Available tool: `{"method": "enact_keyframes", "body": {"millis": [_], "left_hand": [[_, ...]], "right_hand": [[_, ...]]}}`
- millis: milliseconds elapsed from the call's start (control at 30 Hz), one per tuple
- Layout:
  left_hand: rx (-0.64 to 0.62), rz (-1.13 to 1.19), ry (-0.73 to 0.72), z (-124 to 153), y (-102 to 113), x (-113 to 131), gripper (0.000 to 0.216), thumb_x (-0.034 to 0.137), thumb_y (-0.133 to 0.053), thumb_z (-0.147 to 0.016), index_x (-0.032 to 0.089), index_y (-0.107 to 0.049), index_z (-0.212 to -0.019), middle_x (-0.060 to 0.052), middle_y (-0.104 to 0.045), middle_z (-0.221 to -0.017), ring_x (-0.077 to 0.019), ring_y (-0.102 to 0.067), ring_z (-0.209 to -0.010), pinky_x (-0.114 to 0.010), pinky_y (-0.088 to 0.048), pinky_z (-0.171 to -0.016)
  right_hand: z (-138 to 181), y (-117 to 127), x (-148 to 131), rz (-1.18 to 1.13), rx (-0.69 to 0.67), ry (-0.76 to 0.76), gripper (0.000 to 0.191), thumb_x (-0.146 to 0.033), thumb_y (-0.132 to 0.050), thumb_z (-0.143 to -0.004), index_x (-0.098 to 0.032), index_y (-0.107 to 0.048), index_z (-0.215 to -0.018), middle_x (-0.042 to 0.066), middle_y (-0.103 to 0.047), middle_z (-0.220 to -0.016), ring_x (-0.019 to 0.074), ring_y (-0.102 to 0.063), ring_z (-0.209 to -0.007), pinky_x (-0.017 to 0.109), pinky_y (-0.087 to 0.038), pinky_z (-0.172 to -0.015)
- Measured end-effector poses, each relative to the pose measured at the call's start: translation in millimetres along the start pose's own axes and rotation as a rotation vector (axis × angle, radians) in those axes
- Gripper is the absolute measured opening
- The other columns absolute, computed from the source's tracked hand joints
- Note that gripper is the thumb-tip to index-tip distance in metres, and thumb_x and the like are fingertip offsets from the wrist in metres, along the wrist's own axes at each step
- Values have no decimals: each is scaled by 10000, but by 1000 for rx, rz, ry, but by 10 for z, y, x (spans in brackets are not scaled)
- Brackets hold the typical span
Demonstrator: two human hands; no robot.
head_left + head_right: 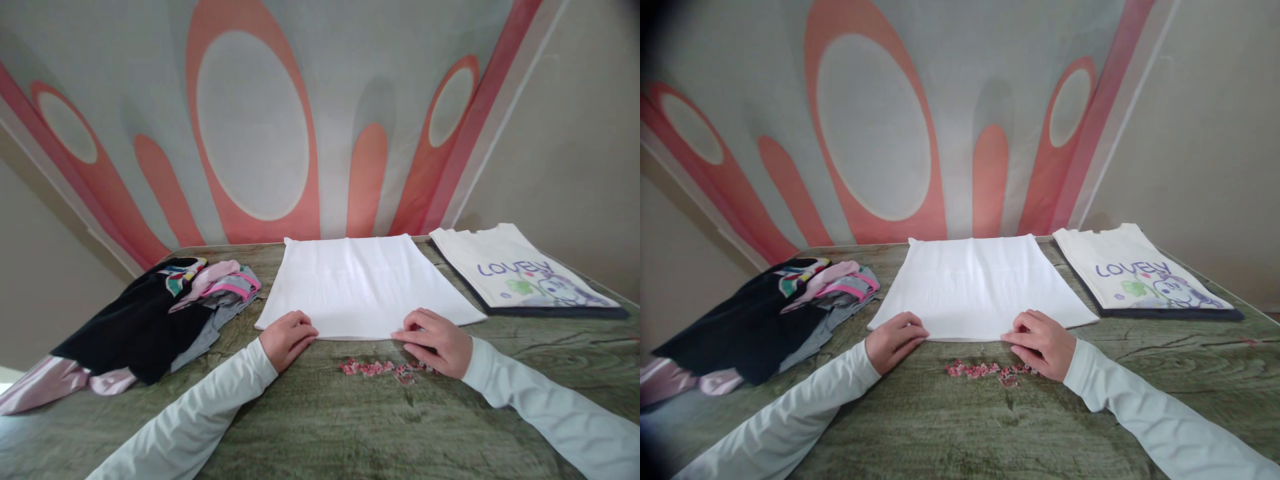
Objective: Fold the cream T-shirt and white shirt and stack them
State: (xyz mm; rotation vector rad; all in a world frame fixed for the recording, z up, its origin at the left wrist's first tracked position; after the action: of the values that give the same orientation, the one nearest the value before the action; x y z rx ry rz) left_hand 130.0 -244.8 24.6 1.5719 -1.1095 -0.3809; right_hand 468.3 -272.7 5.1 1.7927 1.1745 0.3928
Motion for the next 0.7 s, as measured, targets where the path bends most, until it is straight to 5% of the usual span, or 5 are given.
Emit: {"method": "enact_keyframes", "body": {"millis": [700], "left_hand": [[-43,-229,-121,-5,84,2,154,175,-418,-811,178,-572,-823,-41,-571,-827,-131,-529,-744,-238,-430,-673]], "right_hand": [[9,-17,-3,-33,23,-10,257,-242,-464,-812,-207,-621,-1013,62,-510,-777,166,-491,-724,324,-437,-628]]}}
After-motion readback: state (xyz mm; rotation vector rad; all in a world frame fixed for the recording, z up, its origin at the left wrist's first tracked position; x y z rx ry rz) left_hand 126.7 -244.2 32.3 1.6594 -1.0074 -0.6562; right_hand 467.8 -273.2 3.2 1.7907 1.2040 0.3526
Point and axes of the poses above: each hand's wrist, its own z-axis away from the middle knuckle, its own y-axis out of the back of the hand, x = y × z, the point moved 1 cm from there along -z, towards the middle knuckle
